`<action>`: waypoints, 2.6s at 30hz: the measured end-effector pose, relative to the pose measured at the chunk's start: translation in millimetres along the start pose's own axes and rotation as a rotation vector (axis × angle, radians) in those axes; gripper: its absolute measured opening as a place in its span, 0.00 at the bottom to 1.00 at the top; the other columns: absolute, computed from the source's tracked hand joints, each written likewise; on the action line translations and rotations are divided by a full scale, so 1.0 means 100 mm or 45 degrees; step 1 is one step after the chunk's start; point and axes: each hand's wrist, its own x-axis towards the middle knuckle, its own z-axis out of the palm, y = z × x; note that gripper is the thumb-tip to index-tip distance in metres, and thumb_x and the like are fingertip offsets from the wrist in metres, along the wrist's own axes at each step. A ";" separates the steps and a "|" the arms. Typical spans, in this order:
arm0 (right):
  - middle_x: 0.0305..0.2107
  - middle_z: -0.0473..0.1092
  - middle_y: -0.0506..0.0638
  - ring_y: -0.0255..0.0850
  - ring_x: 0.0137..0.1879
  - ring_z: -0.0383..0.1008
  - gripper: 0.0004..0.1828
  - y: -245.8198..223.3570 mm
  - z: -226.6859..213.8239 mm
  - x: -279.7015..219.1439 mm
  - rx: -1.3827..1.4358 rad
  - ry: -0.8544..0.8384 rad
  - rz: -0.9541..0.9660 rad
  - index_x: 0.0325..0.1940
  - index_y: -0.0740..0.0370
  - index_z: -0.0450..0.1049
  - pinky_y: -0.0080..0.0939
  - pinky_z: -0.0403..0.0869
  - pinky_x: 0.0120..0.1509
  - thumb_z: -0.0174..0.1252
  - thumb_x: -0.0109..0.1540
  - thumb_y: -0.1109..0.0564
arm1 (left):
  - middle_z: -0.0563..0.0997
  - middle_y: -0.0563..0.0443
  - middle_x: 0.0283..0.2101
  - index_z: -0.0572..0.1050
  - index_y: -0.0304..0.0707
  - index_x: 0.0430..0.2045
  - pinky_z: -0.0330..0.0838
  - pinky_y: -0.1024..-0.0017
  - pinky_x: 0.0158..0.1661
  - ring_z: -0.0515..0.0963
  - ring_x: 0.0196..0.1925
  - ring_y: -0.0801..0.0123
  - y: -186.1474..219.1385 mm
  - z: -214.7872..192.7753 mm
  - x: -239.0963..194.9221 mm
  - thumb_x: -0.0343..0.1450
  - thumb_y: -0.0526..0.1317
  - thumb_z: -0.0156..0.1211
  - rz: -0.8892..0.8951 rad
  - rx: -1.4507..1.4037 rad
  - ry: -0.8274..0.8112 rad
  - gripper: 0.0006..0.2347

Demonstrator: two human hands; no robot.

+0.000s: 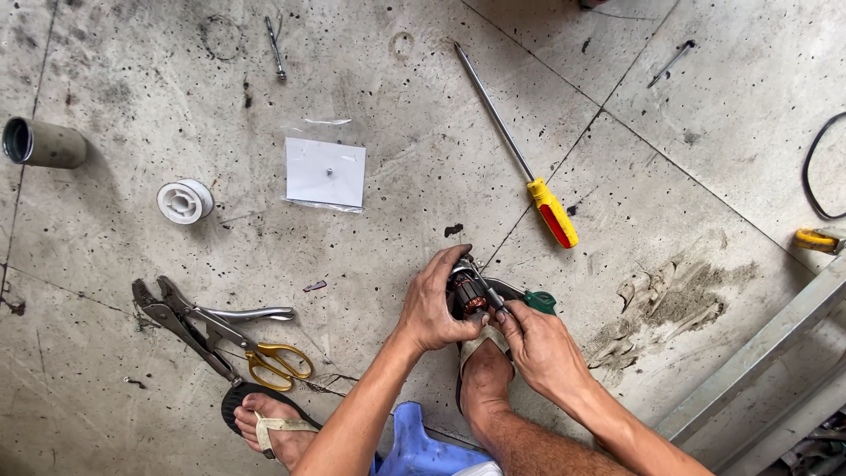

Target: Repairing a small electric motor by disassembling, greasing, and reassembling components using hand tools.

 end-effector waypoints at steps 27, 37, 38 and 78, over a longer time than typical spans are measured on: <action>0.18 0.76 0.48 0.39 0.18 0.72 0.12 -0.11 0.07 -0.04 0.002 0.012 0.145 0.43 0.55 0.77 0.42 0.72 0.22 0.49 0.68 0.50 | 0.77 0.40 0.52 0.68 0.32 0.58 0.77 0.61 0.47 0.81 0.46 0.52 -0.15 0.00 -0.03 0.48 0.49 0.68 0.060 -0.061 -0.006 0.40; 0.21 0.78 0.43 0.33 0.20 0.73 0.16 -0.30 -0.30 0.08 -0.214 -0.267 0.206 0.40 0.50 0.79 0.36 0.71 0.20 0.48 0.68 0.44 | 0.78 0.42 0.54 0.68 0.32 0.58 0.79 0.63 0.45 0.82 0.45 0.54 -0.12 -0.02 -0.01 0.45 0.47 0.72 0.048 0.078 -0.070 0.43; 0.20 0.77 0.41 0.33 0.21 0.74 0.17 -0.32 -0.34 0.08 -0.219 -0.285 0.202 0.39 0.49 0.80 0.36 0.73 0.22 0.47 0.68 0.43 | 0.78 0.42 0.54 0.68 0.32 0.58 0.78 0.63 0.47 0.82 0.46 0.53 -0.12 -0.01 -0.01 0.44 0.47 0.73 0.050 0.081 -0.074 0.44; 0.20 0.79 0.40 0.32 0.20 0.75 0.20 -0.64 -0.54 0.08 -0.395 -0.365 0.340 0.36 0.50 0.78 0.33 0.74 0.21 0.43 0.70 0.43 | 0.80 0.44 0.51 0.72 0.34 0.54 0.79 0.66 0.32 0.84 0.35 0.59 -0.08 0.07 0.00 0.46 0.50 0.73 0.105 0.155 0.029 0.39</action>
